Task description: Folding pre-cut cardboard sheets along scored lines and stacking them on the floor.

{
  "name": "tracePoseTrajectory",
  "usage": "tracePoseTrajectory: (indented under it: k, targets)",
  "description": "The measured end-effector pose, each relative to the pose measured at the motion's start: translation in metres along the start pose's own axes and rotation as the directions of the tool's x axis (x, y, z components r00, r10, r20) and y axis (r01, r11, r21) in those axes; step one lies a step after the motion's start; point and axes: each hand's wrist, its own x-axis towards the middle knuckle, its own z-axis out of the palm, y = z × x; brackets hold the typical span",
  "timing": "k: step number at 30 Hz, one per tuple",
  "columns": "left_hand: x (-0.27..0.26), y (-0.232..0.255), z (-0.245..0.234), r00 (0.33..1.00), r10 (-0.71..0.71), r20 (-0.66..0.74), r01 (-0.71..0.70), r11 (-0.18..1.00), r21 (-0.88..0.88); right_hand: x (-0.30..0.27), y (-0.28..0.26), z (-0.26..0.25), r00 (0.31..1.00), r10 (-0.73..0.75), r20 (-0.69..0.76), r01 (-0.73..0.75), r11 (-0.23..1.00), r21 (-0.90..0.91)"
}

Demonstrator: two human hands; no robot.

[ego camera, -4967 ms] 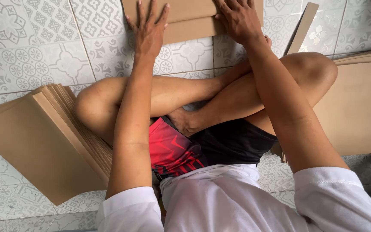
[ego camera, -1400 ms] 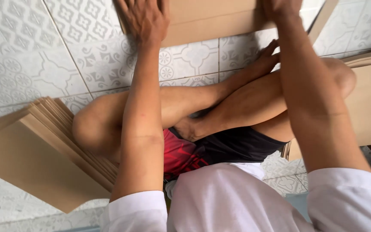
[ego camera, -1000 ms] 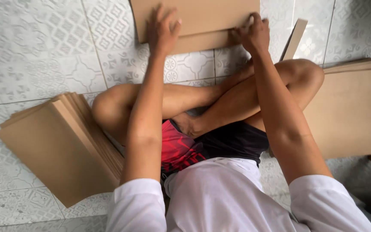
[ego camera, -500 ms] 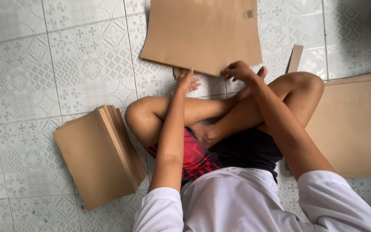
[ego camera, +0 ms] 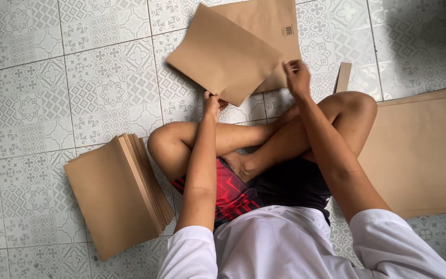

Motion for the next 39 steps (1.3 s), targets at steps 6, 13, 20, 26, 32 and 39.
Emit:
tracePoseTrajectory:
  k: [6,13,20,26,32,39]
  targets:
    - [-0.006,0.002,0.010,0.999,-0.013,0.029,0.009,0.991,0.130,-0.016,-0.015,-0.024,0.992,0.110,-0.059,-0.108,0.993,0.039]
    - [0.020,-0.018,-0.005,0.982,0.163,-0.098,-0.139,0.966,0.217,-0.029,-0.032,-0.034,0.921,0.316,0.228,-0.330,0.943,0.027]
    - [-0.068,0.024,0.025,0.988,0.150,-0.040,-0.145,0.984,0.109,-0.022,-0.011,-0.032,0.849,0.332,0.411,-0.433,0.883,0.183]
    - [-0.160,0.087,0.004,0.947,0.322,0.013,-0.322,0.947,0.012,-0.070,-0.088,-0.047,0.891,0.180,0.418,-0.314,0.908,0.279]
    - [-0.263,0.129,-0.121,0.941,0.335,0.038,-0.325,0.931,-0.168,-0.141,-0.163,-0.004,0.730,0.014,0.683,-0.336,0.878,0.341]
    - [-0.365,0.117,-0.342,0.788,0.601,-0.136,-0.579,0.798,0.169,-0.256,-0.282,0.130,0.483,-0.074,0.873,-0.228,0.951,0.207]
